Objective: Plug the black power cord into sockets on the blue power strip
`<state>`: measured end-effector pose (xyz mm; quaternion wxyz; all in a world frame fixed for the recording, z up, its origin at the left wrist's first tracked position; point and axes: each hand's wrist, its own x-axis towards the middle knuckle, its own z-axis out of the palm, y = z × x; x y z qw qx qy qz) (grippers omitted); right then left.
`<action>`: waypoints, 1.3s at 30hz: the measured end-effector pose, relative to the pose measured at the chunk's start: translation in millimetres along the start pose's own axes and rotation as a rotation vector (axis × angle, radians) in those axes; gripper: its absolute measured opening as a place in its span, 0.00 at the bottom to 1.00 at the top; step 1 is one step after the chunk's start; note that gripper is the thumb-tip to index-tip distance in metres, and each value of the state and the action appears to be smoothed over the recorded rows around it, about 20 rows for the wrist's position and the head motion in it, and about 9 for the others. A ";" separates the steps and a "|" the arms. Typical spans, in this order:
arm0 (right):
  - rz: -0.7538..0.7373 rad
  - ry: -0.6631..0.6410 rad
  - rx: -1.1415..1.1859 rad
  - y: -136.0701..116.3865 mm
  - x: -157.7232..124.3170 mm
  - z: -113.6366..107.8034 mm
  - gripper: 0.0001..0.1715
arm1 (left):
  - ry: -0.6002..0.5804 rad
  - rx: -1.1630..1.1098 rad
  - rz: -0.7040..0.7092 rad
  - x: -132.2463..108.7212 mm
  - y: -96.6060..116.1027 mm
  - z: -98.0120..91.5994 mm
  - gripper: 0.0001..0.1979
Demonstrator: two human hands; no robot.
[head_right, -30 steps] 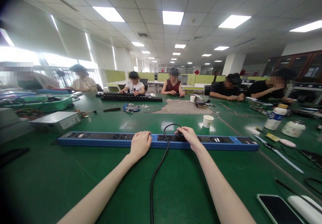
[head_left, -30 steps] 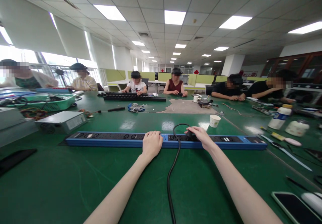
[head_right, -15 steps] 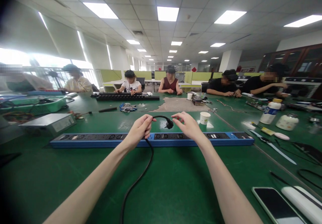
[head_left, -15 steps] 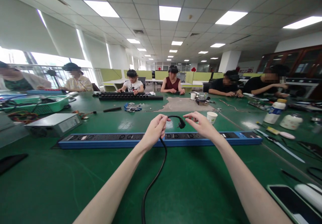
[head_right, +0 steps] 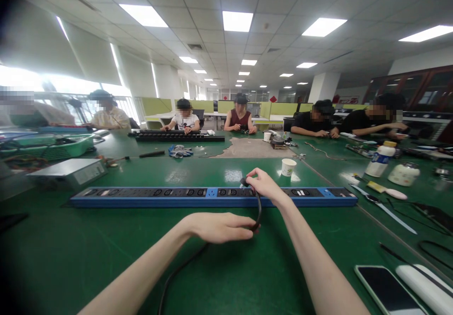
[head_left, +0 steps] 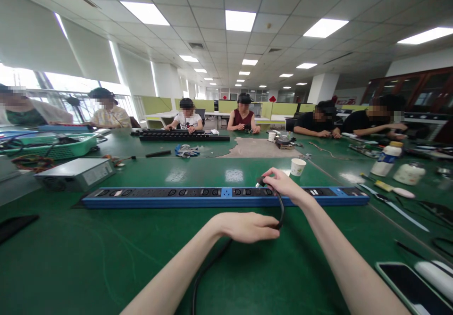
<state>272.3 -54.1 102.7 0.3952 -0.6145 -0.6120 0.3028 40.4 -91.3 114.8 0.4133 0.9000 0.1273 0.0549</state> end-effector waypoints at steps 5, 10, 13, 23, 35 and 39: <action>-0.059 0.062 -0.507 14.2 4.0 7.7 0.11 | 0.631 0.312 -0.186 -1.1 -58.2 -18.8 0.19; -0.127 0.079 -0.618 9.1 0.2 18.2 0.10 | 1.137 0.800 -0.281 -10.5 -125.4 -13.7 0.19; -0.134 0.067 -0.669 5.7 -4.4 25.7 0.10 | 1.118 0.933 -0.267 -17.9 -148.6 -5.1 0.19; -0.144 0.097 -1.002 -7.5 -20.9 41.5 0.13 | 1.101 0.982 -0.309 -19.2 -154.9 1.5 0.18; -0.123 0.187 -0.859 -1.3 -9.5 44.8 0.07 | 1.107 0.992 -0.320 -18.0 -154.9 2.4 0.16; -0.193 0.356 -0.701 -17.9 -9.9 12.1 0.10 | 1.107 0.992 -0.319 -18.2 -154.8 2.0 0.17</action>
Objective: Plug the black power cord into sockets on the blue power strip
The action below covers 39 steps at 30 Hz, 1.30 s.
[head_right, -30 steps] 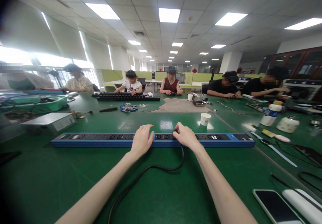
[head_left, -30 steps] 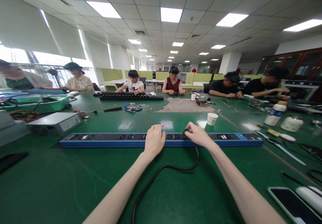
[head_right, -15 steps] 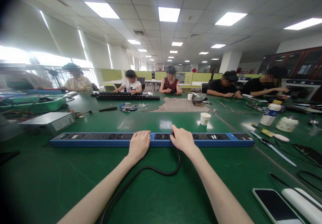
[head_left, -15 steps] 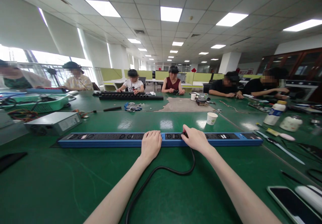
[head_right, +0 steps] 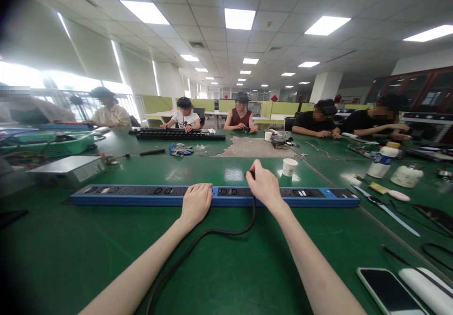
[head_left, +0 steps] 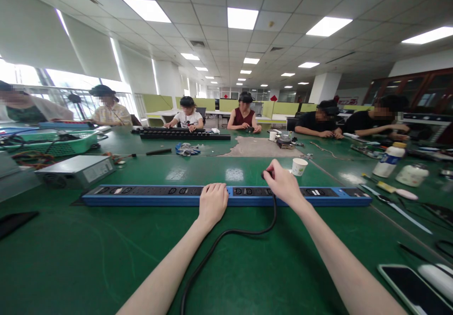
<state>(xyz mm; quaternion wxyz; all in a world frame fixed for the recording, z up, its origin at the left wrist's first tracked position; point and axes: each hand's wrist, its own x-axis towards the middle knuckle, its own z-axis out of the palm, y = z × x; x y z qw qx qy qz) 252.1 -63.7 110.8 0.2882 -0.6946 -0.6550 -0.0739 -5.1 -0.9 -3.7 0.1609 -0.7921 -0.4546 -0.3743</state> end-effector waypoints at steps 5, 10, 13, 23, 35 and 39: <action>-0.002 0.005 -0.017 39.6 8.8 -35.7 0.12 | -0.003 -0.007 -0.003 -0.1 0.7 -1.2 0.17; 0.013 -0.153 -0.070 88.9 -2.3 -18.8 0.10 | -0.010 -0.033 -0.010 -0.1 1.9 -2.6 0.18; 0.018 -0.185 -0.025 100.6 -5.3 -5.0 0.11 | -0.008 -0.036 -0.010 0.2 2.2 -2.6 0.18; -0.006 -0.590 0.459 111.6 -4.5 -31.8 0.26 | -0.019 -0.024 -0.011 0.6 2.1 -2.3 0.17; 0.000 -0.176 -0.319 80.0 -2.0 -22.5 0.27 | -0.015 -0.023 -0.012 0.0 1.5 -2.8 0.17; 0.110 -0.146 -0.396 68.0 -4.3 -11.3 0.29 | -0.006 -0.020 -0.011 -0.5 0.8 -3.0 0.18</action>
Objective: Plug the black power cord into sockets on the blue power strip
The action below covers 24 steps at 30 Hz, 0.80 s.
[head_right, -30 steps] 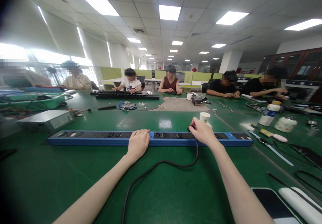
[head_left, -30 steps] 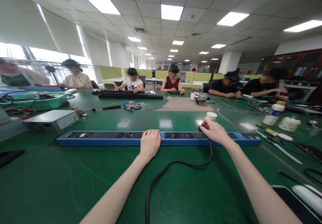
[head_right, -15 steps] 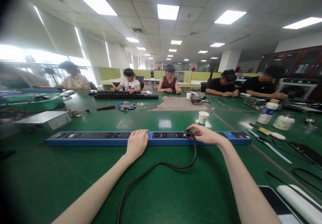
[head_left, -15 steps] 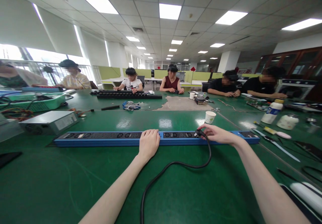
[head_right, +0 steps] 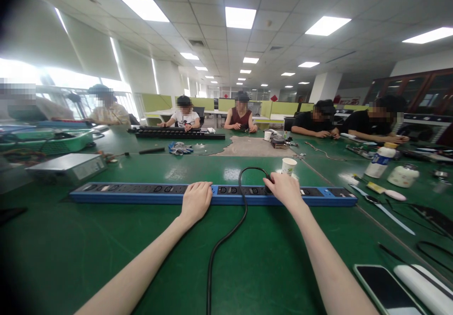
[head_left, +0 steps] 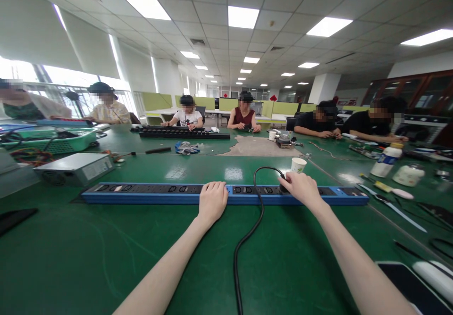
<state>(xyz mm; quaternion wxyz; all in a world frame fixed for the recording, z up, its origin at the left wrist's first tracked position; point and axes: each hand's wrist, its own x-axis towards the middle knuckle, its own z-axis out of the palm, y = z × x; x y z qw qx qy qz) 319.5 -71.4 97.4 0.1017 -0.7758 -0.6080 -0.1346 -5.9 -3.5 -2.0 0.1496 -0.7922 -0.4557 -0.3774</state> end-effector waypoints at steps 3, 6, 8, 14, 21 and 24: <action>0.064 -0.023 0.032 0.7 4.2 2.3 0.31 | -0.001 -0.003 0.000 0.0 -0.4 -0.6 0.17; 0.079 -0.050 0.069 4.8 11.5 2.6 0.32 | -0.006 -0.009 -0.005 0.4 -0.5 -1.1 0.17; 0.072 -0.075 0.090 4.6 15.7 2.8 0.32 | -0.006 -0.010 -0.009 0.7 -0.5 -1.3 0.17; 0.070 -0.069 0.032 -9.6 22.6 6.3 0.31 | -0.005 -0.008 -0.005 0.5 -1.3 -2.1 0.17; 0.050 -0.052 -0.058 -11.9 29.1 8.6 0.28 | -0.010 -0.014 -0.011 0.8 -2.1 -1.4 0.17; 0.047 -0.047 -0.090 -14.0 29.4 12.3 0.26 | -0.013 -0.013 -0.015 0.8 -1.9 -1.1 0.17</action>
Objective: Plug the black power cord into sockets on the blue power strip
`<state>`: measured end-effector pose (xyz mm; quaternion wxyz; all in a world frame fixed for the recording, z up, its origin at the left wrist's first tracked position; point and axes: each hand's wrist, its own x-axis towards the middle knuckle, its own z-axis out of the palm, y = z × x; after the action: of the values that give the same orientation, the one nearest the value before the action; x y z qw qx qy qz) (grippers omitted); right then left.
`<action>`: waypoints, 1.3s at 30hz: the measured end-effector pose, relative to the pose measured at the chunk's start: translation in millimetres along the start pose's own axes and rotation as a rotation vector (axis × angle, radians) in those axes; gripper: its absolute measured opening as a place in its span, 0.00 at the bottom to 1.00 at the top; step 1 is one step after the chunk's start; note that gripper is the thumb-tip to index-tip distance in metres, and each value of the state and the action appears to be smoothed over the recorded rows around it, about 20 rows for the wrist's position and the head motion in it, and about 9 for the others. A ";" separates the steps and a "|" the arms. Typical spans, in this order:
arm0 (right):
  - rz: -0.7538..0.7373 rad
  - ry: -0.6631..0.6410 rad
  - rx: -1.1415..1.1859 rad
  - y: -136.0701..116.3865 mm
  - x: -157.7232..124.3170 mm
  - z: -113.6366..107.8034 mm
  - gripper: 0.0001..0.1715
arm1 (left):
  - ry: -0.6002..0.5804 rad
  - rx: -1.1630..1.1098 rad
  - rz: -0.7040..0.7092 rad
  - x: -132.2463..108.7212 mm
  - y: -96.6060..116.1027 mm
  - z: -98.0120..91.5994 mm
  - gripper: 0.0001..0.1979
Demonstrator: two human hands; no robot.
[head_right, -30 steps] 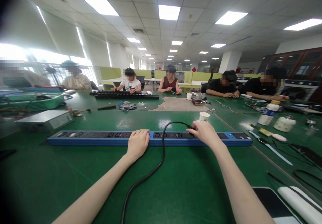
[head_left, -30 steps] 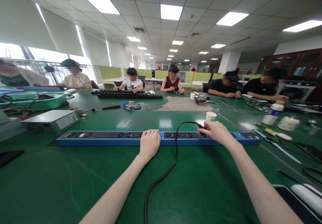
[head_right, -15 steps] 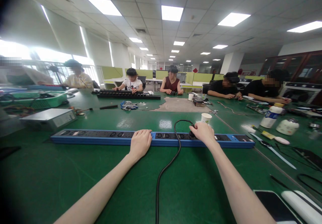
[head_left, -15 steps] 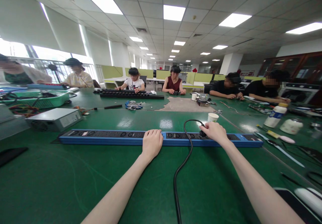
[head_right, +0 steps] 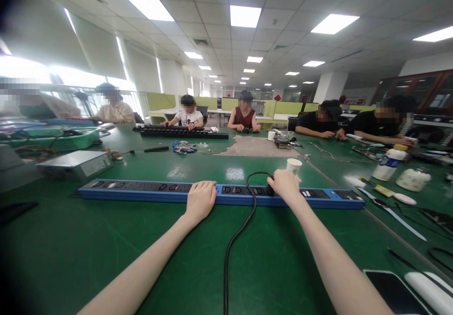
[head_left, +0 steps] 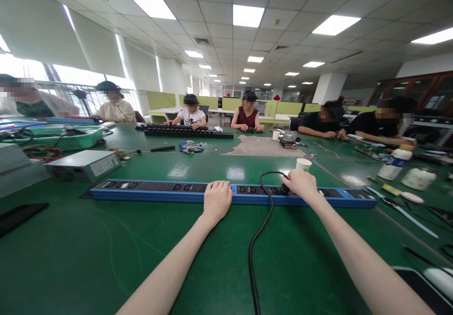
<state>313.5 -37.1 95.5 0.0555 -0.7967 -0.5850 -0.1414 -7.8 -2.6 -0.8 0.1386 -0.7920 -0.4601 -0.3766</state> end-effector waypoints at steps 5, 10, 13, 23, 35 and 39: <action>-0.048 0.049 -0.044 -10.7 -0.5 3.5 0.25 | 0.006 0.005 -0.002 -0.7 0.4 -0.3 0.17; -0.064 0.016 -0.048 -23.7 5.3 2.1 0.19 | 0.010 -0.010 -0.008 -1.3 0.6 0.1 0.17; -0.059 0.004 -0.064 -28.5 5.8 2.3 0.18 | 0.005 -0.002 -0.010 -1.4 0.9 0.6 0.17; -0.065 0.071 -0.095 -30.6 -8.3 6.5 0.18 | 0.015 0.005 0.000 -2.0 0.1 1.2 0.16; 0.023 0.093 -0.038 -30.4 -27.7 20.2 0.25 | 0.011 -0.007 -0.001 -0.9 1.0 -0.8 0.17; 0.020 0.059 0.002 -21.4 -28.5 21.4 0.26 | 0.006 -0.001 -0.009 0.0 2.7 -0.6 0.17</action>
<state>288.8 -51.2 65.2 0.0749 -0.7980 -0.5752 -0.1636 -5.8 -4.4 -0.1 0.1380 -0.7888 -0.4631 -0.3798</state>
